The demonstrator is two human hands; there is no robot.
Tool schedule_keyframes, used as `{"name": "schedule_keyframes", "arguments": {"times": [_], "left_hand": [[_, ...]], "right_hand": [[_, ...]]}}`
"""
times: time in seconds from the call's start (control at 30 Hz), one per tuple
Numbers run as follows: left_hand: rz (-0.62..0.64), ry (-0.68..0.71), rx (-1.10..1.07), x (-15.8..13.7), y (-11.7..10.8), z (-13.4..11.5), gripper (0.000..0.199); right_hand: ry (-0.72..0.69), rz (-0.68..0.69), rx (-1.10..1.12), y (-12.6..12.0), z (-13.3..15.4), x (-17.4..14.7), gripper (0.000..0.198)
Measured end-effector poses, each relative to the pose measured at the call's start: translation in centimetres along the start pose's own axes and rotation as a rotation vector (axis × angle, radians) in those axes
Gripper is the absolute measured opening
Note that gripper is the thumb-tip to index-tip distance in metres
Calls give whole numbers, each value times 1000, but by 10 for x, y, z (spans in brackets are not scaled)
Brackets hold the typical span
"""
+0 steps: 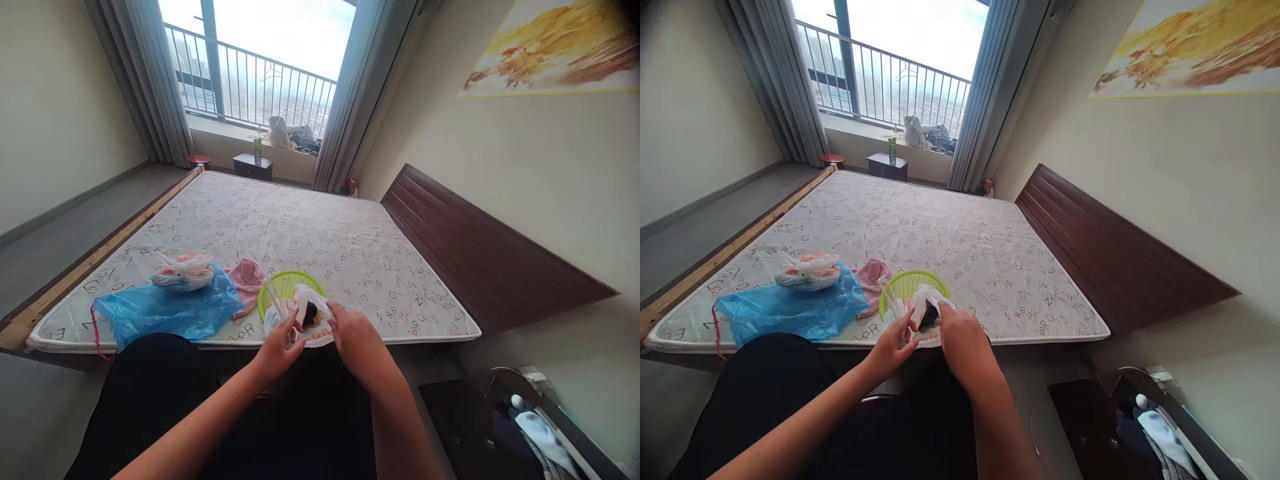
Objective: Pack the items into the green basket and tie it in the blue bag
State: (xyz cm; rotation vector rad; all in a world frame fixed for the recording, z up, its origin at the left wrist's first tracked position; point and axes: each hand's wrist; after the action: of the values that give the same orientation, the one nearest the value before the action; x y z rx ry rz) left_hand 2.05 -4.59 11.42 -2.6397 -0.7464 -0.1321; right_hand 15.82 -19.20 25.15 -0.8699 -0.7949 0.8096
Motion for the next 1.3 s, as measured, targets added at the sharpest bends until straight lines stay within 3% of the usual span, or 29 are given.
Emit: {"name": "schedule_keyframes", "arguments": {"times": [0.1,0.2,0.33,0.43,0.5,0.57,0.7,0.8,0.9,1.1,1.23,1.3], "left_hand": [[-21,-38,-38,1,0,1,75],[-62,-103,-114,3,3,4,71],[-108,-169,-201,5,5,10,72],[-109,-125,-174,4,2,6,71],[-67,-55,-136,1,1,-1,67],[8,27,-123,-1,2,-9,58],[85,96,-149,-7,14,-16,63],[31,101,-134,-10,19,-15,80],[-21,100,-133,-11,19,-14,80],[271,151,-91,-15,18,-20,63],[162,61,-136,-22,20,-26,69],[186,42,-233,-23,19,-28,64]], "right_hand": [[-14,-198,28,-20,-5,3,29],[-65,-278,309,-28,-7,7,22],[21,-97,766,-4,-8,11,29],[67,-13,624,24,-8,12,30],[34,39,440,38,-3,11,25],[-23,129,391,45,5,10,21],[-132,353,481,45,23,9,12],[-137,458,545,39,24,13,10],[-94,500,616,33,16,16,10],[-85,632,720,29,14,12,7],[-71,696,961,30,16,10,15],[-57,736,1090,31,14,10,24]]}}
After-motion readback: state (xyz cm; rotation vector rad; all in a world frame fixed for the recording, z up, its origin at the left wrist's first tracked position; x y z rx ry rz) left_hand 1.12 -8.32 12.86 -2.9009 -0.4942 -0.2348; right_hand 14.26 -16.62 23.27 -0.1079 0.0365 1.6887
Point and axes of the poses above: each hand's wrist, its own x-axis towards the middle knuckle, its own y-axis out of the palm, z = x × y
